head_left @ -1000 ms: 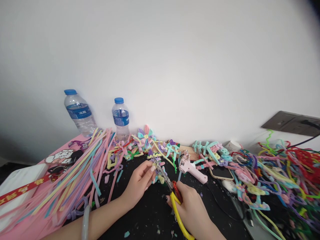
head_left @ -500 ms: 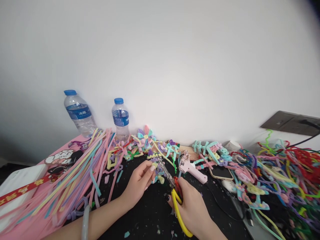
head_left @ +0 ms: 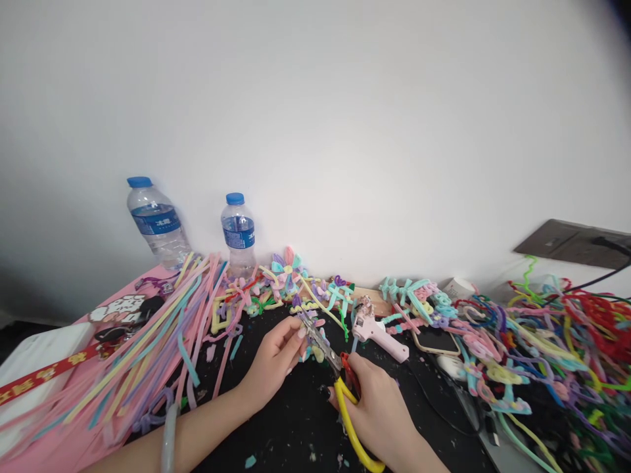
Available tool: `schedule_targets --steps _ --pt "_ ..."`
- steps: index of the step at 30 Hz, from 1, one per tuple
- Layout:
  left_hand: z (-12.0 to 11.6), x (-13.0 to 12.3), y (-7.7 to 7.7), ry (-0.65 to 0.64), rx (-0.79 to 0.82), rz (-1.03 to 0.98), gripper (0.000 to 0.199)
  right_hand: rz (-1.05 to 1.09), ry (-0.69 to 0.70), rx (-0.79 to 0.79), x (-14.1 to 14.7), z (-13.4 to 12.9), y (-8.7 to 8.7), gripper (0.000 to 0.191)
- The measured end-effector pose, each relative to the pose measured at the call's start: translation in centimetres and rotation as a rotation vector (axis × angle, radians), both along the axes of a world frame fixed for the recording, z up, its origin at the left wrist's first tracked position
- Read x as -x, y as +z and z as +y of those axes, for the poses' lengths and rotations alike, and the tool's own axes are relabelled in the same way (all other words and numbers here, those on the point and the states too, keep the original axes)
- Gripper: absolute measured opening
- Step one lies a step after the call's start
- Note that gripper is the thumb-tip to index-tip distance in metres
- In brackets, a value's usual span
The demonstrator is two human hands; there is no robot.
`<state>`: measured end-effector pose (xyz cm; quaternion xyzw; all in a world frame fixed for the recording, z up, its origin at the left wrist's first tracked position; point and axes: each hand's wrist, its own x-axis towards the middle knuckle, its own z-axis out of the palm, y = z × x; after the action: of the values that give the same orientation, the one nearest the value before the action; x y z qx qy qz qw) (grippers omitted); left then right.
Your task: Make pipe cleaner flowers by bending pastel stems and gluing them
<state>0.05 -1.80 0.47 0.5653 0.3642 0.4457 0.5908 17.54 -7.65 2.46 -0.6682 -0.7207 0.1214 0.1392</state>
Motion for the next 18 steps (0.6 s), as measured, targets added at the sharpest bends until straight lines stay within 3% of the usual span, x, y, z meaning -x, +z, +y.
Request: schedule_targets --steps 18 --pt "0.03 -0.04 0.18 -0.003 0.004 0.003 0.027 -0.025 0.018 -0.015 -0.26 0.07 0.2 0.021"
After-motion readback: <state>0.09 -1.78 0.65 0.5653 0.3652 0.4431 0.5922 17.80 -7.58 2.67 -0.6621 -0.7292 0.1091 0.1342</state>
